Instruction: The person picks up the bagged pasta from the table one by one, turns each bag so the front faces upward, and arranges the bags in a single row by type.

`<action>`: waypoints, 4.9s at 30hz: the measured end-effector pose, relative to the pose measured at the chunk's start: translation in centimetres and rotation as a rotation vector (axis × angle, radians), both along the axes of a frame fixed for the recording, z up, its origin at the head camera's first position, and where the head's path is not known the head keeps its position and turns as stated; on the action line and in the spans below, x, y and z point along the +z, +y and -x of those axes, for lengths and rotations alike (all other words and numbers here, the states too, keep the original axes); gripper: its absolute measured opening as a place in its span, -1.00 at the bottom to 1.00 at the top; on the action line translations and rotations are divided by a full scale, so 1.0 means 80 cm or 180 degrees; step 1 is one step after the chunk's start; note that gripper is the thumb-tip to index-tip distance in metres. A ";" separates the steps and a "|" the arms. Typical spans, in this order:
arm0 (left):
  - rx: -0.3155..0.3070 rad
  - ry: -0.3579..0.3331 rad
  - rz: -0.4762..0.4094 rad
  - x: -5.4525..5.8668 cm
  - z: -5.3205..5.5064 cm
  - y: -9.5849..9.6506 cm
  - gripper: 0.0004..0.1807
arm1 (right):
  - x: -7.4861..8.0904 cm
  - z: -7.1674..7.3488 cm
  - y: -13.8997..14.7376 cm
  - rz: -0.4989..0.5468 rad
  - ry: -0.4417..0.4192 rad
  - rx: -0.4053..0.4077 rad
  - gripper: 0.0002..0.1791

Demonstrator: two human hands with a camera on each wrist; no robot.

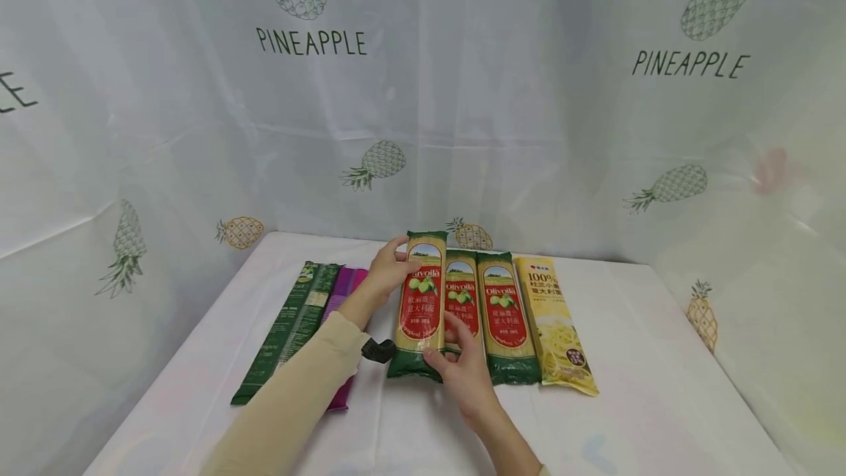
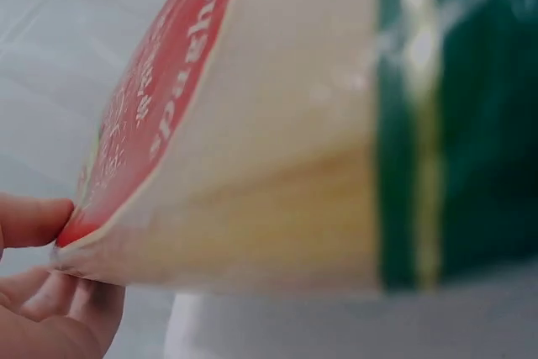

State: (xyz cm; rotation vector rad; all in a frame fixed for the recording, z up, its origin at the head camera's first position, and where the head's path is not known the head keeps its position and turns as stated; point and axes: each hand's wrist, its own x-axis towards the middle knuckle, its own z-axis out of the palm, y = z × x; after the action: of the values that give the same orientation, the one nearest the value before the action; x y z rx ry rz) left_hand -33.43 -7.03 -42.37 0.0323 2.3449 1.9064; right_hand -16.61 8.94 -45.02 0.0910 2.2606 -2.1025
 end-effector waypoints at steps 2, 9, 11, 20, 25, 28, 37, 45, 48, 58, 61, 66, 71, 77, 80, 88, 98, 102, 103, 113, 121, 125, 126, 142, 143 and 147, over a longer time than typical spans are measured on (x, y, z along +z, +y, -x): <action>-0.0003 0.0007 -0.0031 -0.003 0.001 0.000 -0.22 | -0.002 0.001 -0.001 -0.0059 -0.0005 -0.0002 -0.19; 0.0084 0.0131 0.0045 -0.006 0.006 -0.003 -0.25 | -0.009 0.010 -0.001 -0.0903 0.0377 0.0051 -0.20; 0.0069 0.0143 0.0091 -0.005 0.010 -0.004 -0.26 | -0.009 0.016 -0.001 -0.1163 0.0525 0.0091 -0.21; 0.0127 0.0039 0.0084 -0.029 0.032 -0.005 -0.30 | 0.000 0.042 -0.005 -0.1852 0.0609 0.0134 -0.20; 0.0179 -0.0044 0.0069 -0.047 0.045 -0.001 -0.34 | -0.004 0.048 -0.008 -0.1979 0.0468 0.0163 -0.20; 0.0188 -0.0064 0.0165 -0.054 0.052 0.000 -0.36 | -0.007 0.051 -0.007 -0.1926 0.0447 0.0216 -0.21; 0.0093 -0.0191 0.0304 -0.066 0.059 -0.004 -0.37 | -0.019 0.060 -0.005 -0.2033 0.0481 0.0237 -0.25; -0.0055 -0.0221 0.0137 -0.074 0.052 -0.010 -0.36 | -0.022 0.058 -0.010 -0.2214 0.0541 0.0184 -0.25; -0.0151 -0.0289 0.0061 -0.072 0.049 -0.011 -0.35 | -0.022 0.060 -0.009 -0.2256 0.0601 0.0136 -0.23; -0.0188 -0.0427 0.0055 -0.069 0.048 -0.009 -0.35 | -0.030 0.063 -0.008 -0.2436 0.0568 0.0174 -0.23; -0.0149 -0.0474 0.0070 -0.070 0.050 -0.008 -0.36 | -0.028 0.061 -0.007 -0.2435 0.0625 0.0164 -0.24; -0.0114 -0.0467 0.0203 -0.074 0.056 -0.006 -0.35 | -0.025 0.056 -0.008 -0.2428 0.0618 0.0135 -0.33; -0.0155 -0.0518 0.0257 -0.074 0.058 -0.007 -0.33 | -0.028 0.056 -0.004 -0.2529 0.0591 0.0237 -0.38; -0.0215 -0.0567 0.0259 -0.068 0.060 -0.011 -0.34 | -0.025 0.058 0.001 -0.2624 0.0631 0.0470 -0.36; -0.0222 -0.0575 0.0230 -0.066 0.059 -0.010 -0.34 | -0.025 0.059 0.002 -0.2612 0.0657 0.0508 -0.36; -0.0273 -0.0557 0.0221 -0.065 0.054 -0.011 -0.35 | -0.029 0.061 0.002 -0.2555 0.0609 0.0512 -0.35; -0.0822 -0.0728 0.0389 -0.046 0.050 -0.035 -0.30 | -0.010 0.046 0.008 -0.2105 0.0661 0.0708 -0.48; -0.1051 -0.0516 0.0983 -0.021 0.051 -0.051 -0.33 | 0.002 0.037 0.008 -0.1934 0.0837 0.0599 -0.50; -0.1070 -0.0450 0.1106 -0.016 0.051 -0.056 -0.36 | 0.004 0.034 0.006 -0.1883 0.0869 0.0587 -0.48; -0.0903 0.0030 0.1454 0.022 0.040 -0.127 -0.49 | 0.007 0.003 -0.032 -0.0886 0.0519 0.0840 -0.25; -0.0800 0.0238 0.1923 0.020 0.030 -0.163 -0.47 | 0.004 -0.015 -0.058 -0.0448 0.0013 0.0850 -0.05; -0.0728 0.0236 0.2200 0.014 0.022 -0.177 -0.46 | -0.005 -0.019 -0.076 -0.0210 -0.0140 0.0976 0.00; -0.0727 0.0224 0.2258 0.012 0.020 -0.180 -0.45 | -0.007 -0.019 -0.081 -0.0168 -0.0193 0.1004 0.01; -0.0828 0.0211 0.2662 -0.015 0.011 -0.180 -0.21 | -0.018 -0.019 -0.135 0.0444 -0.0756 0.0922 0.02; -0.0807 0.0209 0.2665 -0.016 0.010 -0.178 -0.21 | -0.018 -0.019 -0.137 0.0532 -0.0782 0.0898 0.01; -0.0775 0.0267 0.2903 -0.014 0.007 -0.169 -0.23 | -0.019 -0.018 -0.143 0.0601 -0.0815 0.0834 -0.02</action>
State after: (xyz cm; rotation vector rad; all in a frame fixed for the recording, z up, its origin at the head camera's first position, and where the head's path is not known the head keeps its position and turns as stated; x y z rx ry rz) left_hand -33.97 -20.57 -43.52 0.2943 2.8576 0.6288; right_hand -15.14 -2.52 -46.56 0.0493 1.8151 -2.0224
